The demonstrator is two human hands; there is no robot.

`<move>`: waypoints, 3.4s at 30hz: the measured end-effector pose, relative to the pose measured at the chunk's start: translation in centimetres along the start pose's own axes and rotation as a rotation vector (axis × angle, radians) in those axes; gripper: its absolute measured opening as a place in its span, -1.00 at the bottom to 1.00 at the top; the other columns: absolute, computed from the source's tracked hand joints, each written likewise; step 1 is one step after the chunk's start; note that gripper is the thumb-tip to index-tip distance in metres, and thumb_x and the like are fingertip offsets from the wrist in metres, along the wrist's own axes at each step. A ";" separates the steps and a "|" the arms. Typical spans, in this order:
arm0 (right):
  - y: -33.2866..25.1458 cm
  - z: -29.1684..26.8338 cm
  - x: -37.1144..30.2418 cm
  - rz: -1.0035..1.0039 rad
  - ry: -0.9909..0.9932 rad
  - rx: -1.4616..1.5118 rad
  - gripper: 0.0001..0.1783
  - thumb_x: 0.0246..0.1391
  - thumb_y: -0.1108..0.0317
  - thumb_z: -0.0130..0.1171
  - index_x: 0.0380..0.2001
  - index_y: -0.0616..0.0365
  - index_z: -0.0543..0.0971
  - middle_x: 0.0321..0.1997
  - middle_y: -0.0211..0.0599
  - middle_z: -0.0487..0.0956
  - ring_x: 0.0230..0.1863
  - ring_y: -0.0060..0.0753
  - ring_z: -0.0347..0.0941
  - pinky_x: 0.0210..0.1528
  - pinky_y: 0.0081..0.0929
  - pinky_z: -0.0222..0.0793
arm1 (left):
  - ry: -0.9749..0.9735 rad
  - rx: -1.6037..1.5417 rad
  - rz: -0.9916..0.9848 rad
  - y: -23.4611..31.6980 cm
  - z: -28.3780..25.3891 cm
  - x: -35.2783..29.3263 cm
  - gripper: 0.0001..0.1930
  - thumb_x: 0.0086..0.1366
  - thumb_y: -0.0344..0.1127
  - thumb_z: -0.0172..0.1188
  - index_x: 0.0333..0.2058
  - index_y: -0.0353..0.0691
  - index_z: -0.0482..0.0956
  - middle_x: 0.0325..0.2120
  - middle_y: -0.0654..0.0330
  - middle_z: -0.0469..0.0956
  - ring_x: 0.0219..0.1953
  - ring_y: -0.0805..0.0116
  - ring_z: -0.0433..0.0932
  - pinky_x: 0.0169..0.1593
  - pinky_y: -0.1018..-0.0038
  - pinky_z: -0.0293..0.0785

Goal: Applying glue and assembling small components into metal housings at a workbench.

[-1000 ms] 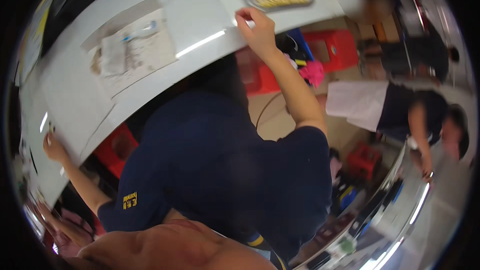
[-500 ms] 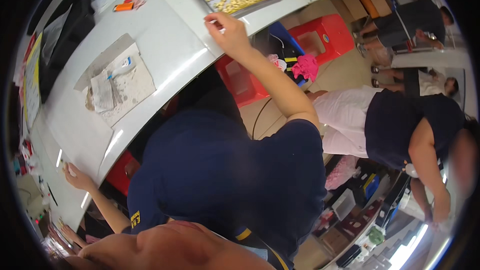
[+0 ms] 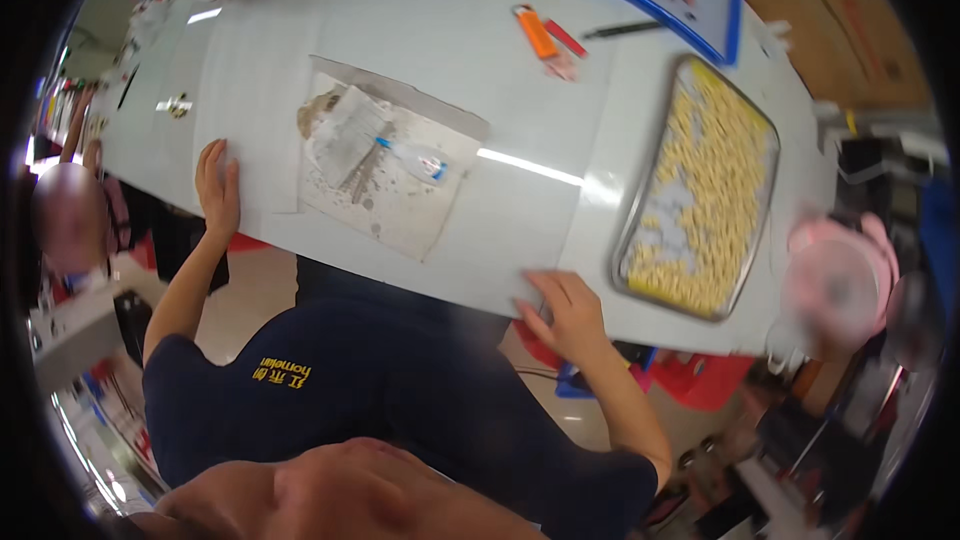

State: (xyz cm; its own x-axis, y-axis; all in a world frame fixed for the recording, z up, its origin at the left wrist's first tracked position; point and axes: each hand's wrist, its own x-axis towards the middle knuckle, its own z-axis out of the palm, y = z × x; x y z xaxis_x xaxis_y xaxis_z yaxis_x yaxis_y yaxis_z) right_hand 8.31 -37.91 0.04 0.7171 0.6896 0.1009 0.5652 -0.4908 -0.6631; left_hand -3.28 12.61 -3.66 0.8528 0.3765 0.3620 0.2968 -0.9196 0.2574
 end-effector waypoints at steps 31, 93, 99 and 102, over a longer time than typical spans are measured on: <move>2.2 -1.9 1.6 -0.027 -0.226 0.081 -0.67 -0.24 0.37 0.27 -0.30 0.05 0.47 -0.33 -0.31 0.47 -0.36 -0.25 0.42 -0.35 -0.39 0.36 | -0.134 0.057 -0.004 1.5 -0.2 1.6 -0.63 0.27 -0.32 -0.07 0.01 -0.37 0.30 -0.01 -0.13 0.27 0.03 -0.08 0.26 0.09 0.18 0.16; -5.2 29.0 -6.6 0.227 -1.007 -0.066 -0.76 -0.10 0.38 0.20 -0.30 0.20 0.52 -0.35 -0.16 0.50 -0.36 -0.31 0.49 -0.29 -0.44 0.41 | -0.088 -0.787 -1.488 -5.5 1.2 -50.9 -0.75 0.21 -0.39 0.00 -0.13 -0.26 0.46 -0.20 0.06 0.48 -0.11 0.16 0.45 -0.01 0.41 0.33; -4.9 29.0 -6.8 0.312 -1.040 -0.071 -0.78 -0.10 0.38 0.17 -0.33 0.20 0.50 -0.38 -0.14 0.50 -0.36 -0.23 0.50 -0.28 -0.41 0.42 | -0.810 -0.494 -1.355 2.4 6.0 -71.3 -0.63 0.17 -0.20 -0.02 -0.06 -0.20 0.42 -0.21 -0.06 0.48 -0.10 -0.02 0.43 -0.05 0.18 0.36; -5.1 28.8 -6.3 0.259 -1.045 -0.119 -0.78 -0.10 0.39 0.17 -0.33 0.20 0.50 -0.39 -0.13 0.49 -0.34 -0.18 0.48 -0.27 -0.38 0.41 | -0.786 -0.639 -1.454 2.8 9.8 -74.8 -0.55 0.13 -0.08 -0.01 -0.05 -0.20 0.40 -0.17 0.00 0.46 -0.06 0.03 0.40 0.01 0.19 0.30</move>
State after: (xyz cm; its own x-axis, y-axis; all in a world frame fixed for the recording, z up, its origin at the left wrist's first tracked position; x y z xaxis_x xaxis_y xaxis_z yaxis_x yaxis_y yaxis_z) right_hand -10.77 -24.42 -18.56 0.1501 0.6429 -0.7511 0.5231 -0.6963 -0.4914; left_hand -62.05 -19.20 -38.81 0.1199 0.4577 -0.8810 0.8960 0.3323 0.2946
